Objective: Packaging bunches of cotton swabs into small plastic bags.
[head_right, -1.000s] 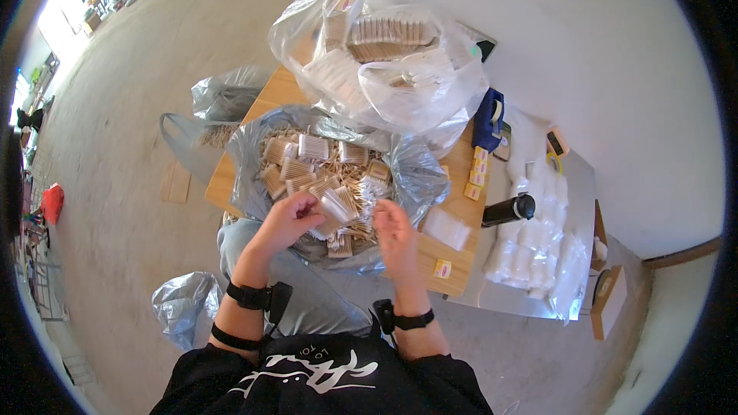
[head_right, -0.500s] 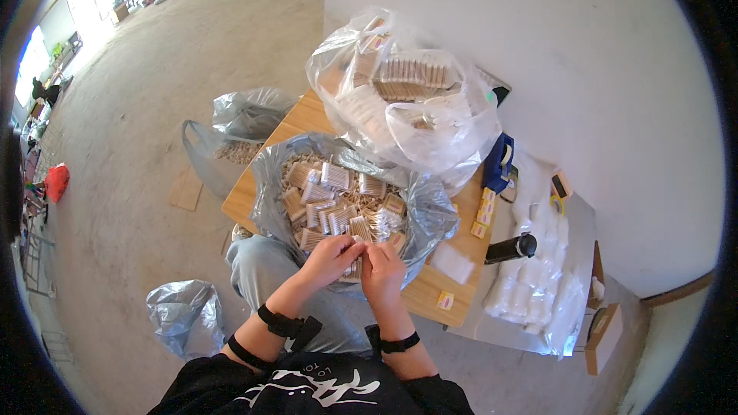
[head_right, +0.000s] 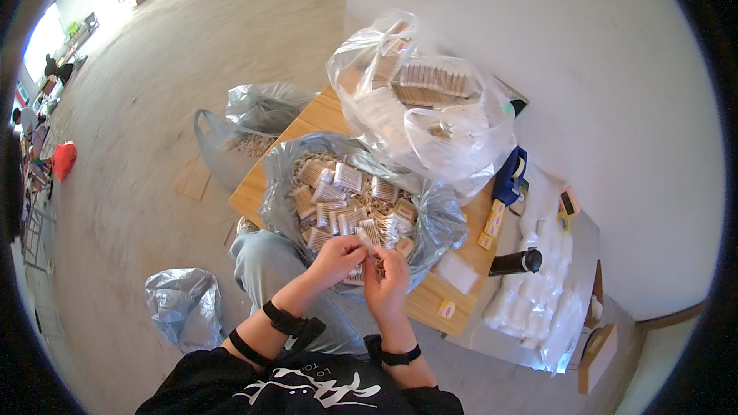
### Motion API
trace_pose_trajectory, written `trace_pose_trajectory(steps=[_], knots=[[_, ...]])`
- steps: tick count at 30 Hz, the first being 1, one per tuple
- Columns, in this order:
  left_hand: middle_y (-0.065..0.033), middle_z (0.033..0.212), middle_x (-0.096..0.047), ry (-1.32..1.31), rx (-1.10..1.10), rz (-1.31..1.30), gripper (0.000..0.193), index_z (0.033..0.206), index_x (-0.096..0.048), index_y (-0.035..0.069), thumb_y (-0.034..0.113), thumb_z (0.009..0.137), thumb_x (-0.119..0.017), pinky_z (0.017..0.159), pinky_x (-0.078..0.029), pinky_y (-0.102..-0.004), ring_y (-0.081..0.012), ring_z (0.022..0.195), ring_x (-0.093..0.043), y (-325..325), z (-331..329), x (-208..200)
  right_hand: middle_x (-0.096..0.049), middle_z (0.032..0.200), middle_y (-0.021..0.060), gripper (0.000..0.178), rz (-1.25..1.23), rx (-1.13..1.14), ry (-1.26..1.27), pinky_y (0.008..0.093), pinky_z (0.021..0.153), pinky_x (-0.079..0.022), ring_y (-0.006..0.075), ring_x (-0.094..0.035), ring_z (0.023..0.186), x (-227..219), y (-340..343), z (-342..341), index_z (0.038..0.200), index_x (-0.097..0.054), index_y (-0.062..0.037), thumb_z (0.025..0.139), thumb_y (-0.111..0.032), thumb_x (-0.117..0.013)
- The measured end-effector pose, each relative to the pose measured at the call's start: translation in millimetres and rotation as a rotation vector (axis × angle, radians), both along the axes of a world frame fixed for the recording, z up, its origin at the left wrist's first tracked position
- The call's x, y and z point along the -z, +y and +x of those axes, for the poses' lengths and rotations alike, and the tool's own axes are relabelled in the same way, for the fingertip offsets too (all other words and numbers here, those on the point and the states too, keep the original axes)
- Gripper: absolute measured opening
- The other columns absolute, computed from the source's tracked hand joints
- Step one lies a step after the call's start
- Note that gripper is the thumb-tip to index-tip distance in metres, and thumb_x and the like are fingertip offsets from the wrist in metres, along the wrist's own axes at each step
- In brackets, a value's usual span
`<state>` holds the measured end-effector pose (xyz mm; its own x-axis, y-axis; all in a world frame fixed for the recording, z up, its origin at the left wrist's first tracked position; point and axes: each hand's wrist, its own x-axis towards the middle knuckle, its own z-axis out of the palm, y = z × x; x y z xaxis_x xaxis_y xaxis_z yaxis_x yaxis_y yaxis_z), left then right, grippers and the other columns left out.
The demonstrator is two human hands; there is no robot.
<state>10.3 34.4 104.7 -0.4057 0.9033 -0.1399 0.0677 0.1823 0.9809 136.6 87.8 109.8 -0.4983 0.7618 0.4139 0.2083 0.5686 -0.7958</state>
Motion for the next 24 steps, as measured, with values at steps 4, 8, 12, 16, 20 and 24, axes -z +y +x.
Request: trace_pose_trajectory(steps=[4,8,12,16,20,24], knots=[[-0.0103,0.068,-0.056,0.316,-0.001,0.138,0.016,0.075,-0.058,0.000,0.014,0.082,-0.059,0.057,-0.043,-0.0333,-0.0222,0.063,-0.056,-0.3,3.5,0.5,-0.059,0.083,0.0116,0.028,-0.159,-0.034,-0.009,0.0301,0.061,-0.047,0.0220,-0.060,0.069,3.4,3.1,4.0,0.106,-0.057,-0.0003,0.079,0.004,-0.060],[-0.0148,0.069,-0.054,0.419,0.033,0.227,0.018,0.070,-0.055,0.000,0.014,0.079,-0.061,0.058,-0.043,-0.0395,-0.0330,0.067,-0.055,1.0,5.1,8.7,-0.060,0.081,0.0110,0.028,-0.116,-0.069,-0.022,0.0300,0.060,-0.048,0.0203,-0.060,0.068,8.9,8.6,7.0,0.107,-0.057,-0.0006,0.079,0.004,-0.059],[-0.0152,0.069,-0.054,0.482,0.044,0.334,0.017,0.069,-0.052,0.001,0.012,0.078,-0.060,0.060,-0.043,-0.0417,-0.0348,0.069,-0.055,1.9,2.9,13.7,-0.059,0.079,0.0111,0.022,0.012,-0.024,-0.083,0.0317,0.061,-0.047,0.0208,-0.059,0.068,12.6,11.3,6.5,0.101,-0.057,-0.0006,0.079,0.003,-0.059],[-0.0150,0.069,-0.054,0.475,0.036,0.289,0.016,0.069,-0.052,0.001,0.011,0.078,-0.060,0.060,-0.044,-0.0422,-0.0350,0.069,-0.056,0.2,-4.3,6.3,-0.059,0.079,0.0126,0.020,0.161,0.117,-0.163,0.0336,0.063,-0.047,0.0228,-0.059,0.069,11.2,21.5,2.5,0.099,-0.056,-0.0007,0.080,0.001,-0.058],[-0.0153,0.068,-0.053,0.541,0.027,0.307,0.017,0.068,-0.051,0.000,0.011,0.077,-0.060,0.059,-0.044,-0.0430,-0.0355,0.068,-0.055,1.3,-3.8,8.3,-0.058,0.081,0.0126,0.021,-0.159,0.093,-0.038,0.0324,0.065,-0.048,0.0214,-0.058,0.071,3.6,11.7,-9.8,0.101,-0.055,-0.0015,0.080,0.001,-0.057],[-0.0149,0.068,-0.053,0.591,0.060,0.345,0.014,0.069,-0.052,0.000,0.010,0.075,-0.059,0.060,-0.044,-0.0426,-0.0352,0.067,-0.055,-4.2,-4.8,10.4,-0.058,0.082,0.0096,0.020,0.038,0.068,-0.133,0.0289,0.066,-0.048,0.0164,-0.058,0.071,20.7,20.6,-3.6,0.103,-0.055,-0.0023,0.083,0.000,-0.055]])
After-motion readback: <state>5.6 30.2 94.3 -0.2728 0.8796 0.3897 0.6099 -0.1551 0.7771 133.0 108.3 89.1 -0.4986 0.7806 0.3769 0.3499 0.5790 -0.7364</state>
